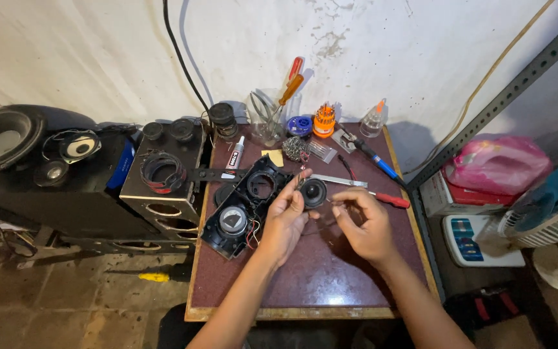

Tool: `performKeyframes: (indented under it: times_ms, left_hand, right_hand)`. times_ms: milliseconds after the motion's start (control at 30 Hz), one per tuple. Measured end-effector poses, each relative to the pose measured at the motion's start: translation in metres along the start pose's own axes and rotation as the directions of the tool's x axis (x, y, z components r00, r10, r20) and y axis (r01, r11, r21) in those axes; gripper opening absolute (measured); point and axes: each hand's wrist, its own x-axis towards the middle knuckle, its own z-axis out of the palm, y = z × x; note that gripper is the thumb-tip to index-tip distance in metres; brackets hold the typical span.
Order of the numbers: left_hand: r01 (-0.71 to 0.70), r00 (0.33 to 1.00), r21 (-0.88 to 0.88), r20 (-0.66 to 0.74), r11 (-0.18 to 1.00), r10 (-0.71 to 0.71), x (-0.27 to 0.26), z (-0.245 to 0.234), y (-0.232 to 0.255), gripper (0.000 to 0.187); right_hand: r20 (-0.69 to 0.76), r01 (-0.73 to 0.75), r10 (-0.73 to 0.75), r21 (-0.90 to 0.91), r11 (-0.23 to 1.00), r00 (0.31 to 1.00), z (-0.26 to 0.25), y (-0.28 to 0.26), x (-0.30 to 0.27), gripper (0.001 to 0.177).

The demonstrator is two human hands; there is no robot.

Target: The person holds a small speaker driver and uses a screwdriver to manipulate the wires and components on its back. They twist and adjust the red and black wires connected to the driver terminals while working at a cluttered workbench.

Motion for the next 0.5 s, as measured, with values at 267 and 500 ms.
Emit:
performKeyframes:
  times_ms: [267,500]
  left_hand:
    - [-0.001,1.0,0.043,-0.015,0.999,0.002,-0.003,-0.001,-0.009,0.059]
    - [0.011,1.0,0.113,-0.021,0.994,-0.009,0.0,-0.008,-0.015,0.052]
  right_hand:
    - [0.037,0.442,-0.471,-0.416,0.795,0.882,0.004,-0.004,0.0,0.013]
    - [0.063,0.492,-0.524,-0.455,0.742,0.85,0.008,-0.008,0.003,0.004]
